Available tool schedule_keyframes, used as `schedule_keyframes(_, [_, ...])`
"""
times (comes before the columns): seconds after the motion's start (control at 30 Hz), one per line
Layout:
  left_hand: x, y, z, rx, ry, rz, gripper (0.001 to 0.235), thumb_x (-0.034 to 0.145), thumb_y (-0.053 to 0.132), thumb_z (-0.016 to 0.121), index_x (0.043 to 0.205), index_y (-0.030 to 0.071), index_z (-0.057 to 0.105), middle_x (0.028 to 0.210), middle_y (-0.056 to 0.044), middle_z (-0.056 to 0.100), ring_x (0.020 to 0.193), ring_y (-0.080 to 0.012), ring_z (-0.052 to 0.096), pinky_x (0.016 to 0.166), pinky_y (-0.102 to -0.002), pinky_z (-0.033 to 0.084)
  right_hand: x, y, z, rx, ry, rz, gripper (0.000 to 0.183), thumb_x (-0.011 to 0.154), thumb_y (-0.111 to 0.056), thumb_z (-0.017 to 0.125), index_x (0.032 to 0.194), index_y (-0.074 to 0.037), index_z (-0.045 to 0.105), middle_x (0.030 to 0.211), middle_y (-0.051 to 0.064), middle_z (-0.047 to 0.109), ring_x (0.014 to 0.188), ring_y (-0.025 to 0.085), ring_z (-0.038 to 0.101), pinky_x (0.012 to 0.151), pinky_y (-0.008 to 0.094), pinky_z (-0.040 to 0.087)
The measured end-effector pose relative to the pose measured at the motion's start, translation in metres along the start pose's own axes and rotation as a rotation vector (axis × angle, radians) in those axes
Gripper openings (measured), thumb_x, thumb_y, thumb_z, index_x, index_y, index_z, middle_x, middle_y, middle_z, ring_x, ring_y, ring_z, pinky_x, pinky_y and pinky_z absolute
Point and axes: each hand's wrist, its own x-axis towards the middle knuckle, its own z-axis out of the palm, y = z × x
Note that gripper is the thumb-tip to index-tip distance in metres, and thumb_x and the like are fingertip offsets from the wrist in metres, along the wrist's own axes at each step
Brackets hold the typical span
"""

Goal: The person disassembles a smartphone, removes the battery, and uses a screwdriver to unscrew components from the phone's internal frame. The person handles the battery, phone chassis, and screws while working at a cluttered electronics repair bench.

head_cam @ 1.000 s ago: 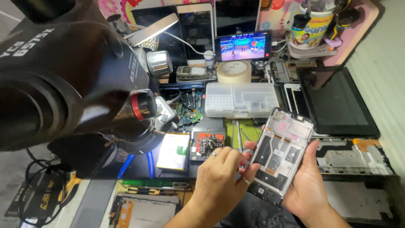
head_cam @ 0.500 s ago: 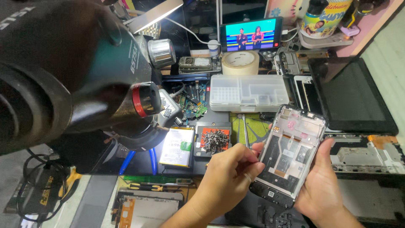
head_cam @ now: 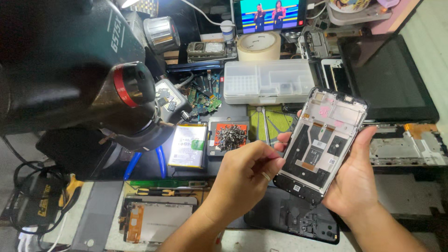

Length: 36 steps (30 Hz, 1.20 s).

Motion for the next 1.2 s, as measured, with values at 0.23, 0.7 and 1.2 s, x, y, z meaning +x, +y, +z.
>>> schedule_keyframes(0.23, [-0.001,0.007,0.002,0.128,-0.014,0.024,0.020,0.088,0.009,0.082,0.091,0.001,0.065,0.079,-0.004,0.069,0.068,-0.0065,0.064,0.061,-0.024,0.056,-0.003,-0.001,0.000,0.018,-0.008,0.002,0.114,0.077,-0.090,0.026,0.155,-0.008,0.043,0.130,0.026,0.061,0.118,0.040,0.062,0.097,0.059,0.052])
schedule_keyframes(0.7, [-0.005,0.019,-0.004,0.189,-0.006,0.049,0.015,0.093,0.008,0.077,0.095,0.003,0.063,0.080,-0.005,0.069,0.066,-0.0102,0.065,0.061,-0.025,0.054,-0.013,0.004,0.004,-0.047,-0.018,-0.132,0.115,0.078,-0.090,0.035,0.157,-0.005,0.042,0.131,0.030,0.060,0.117,0.040,0.062,0.097,0.057,0.053])
schedule_keyframes(1.2, [-0.013,0.024,-0.003,0.561,-0.050,0.270,0.077,0.074,0.046,0.088,0.132,0.004,0.059,0.111,-0.013,0.066,0.099,-0.0326,0.069,0.083,-0.040,0.057,-0.019,0.002,0.010,-0.079,-0.041,-0.272,0.110,0.082,-0.086,0.043,0.159,-0.009,0.033,0.148,0.023,0.050,0.133,0.042,0.052,0.108,0.060,0.045])
